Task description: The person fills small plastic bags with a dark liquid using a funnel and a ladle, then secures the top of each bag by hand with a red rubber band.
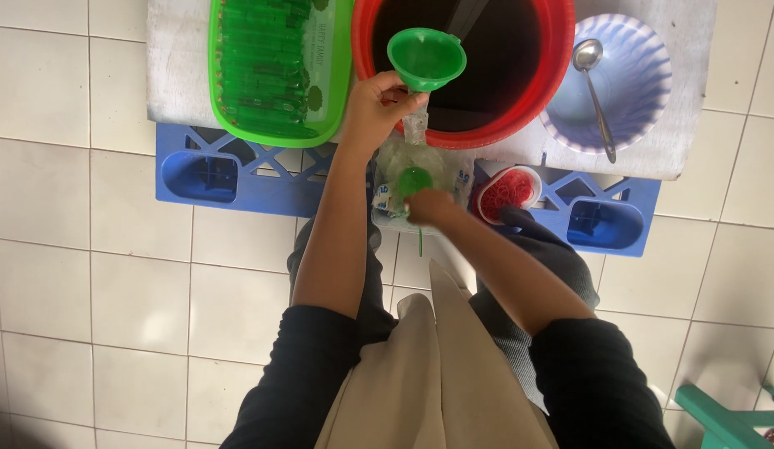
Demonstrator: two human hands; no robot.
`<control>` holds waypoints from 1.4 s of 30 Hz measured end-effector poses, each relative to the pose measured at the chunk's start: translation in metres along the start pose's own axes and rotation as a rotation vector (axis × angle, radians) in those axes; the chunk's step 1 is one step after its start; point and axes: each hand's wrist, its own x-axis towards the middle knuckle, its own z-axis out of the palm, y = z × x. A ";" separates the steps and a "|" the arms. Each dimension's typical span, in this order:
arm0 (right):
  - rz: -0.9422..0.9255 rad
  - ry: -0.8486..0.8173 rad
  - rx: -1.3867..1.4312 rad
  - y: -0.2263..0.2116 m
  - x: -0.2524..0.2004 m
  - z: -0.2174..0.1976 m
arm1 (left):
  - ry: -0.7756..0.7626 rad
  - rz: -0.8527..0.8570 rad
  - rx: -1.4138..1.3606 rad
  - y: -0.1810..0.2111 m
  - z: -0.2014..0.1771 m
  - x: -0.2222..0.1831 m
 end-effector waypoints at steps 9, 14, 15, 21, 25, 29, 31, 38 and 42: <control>0.129 -0.258 -0.294 -0.014 0.046 0.053 | -0.014 0.034 0.006 -0.001 0.002 -0.002; 0.228 -0.093 -0.120 0.008 0.038 0.010 | -0.016 0.060 0.023 0.005 0.000 -0.002; 0.253 0.003 -0.067 0.013 0.029 -0.006 | -0.006 0.043 0.022 0.008 0.000 -0.002; 0.036 0.450 0.307 0.099 -0.063 -0.077 | 0.043 0.099 -0.111 -0.028 0.007 0.005; 0.105 0.544 0.525 0.129 -0.125 -0.105 | 0.049 0.123 -0.140 -0.028 0.009 0.008; 0.284 0.743 0.529 0.197 -0.048 -0.080 | 0.077 0.084 -0.163 -0.026 0.011 0.009; 0.405 0.848 0.487 0.214 -0.008 -0.076 | 0.084 0.069 -0.165 -0.028 0.013 0.014; 0.402 0.878 0.415 0.187 0.040 -0.066 | 0.075 -0.030 -0.166 -0.038 0.026 0.024; 0.395 0.917 0.312 0.182 0.068 -0.055 | 0.054 -0.045 -0.130 -0.041 0.036 0.025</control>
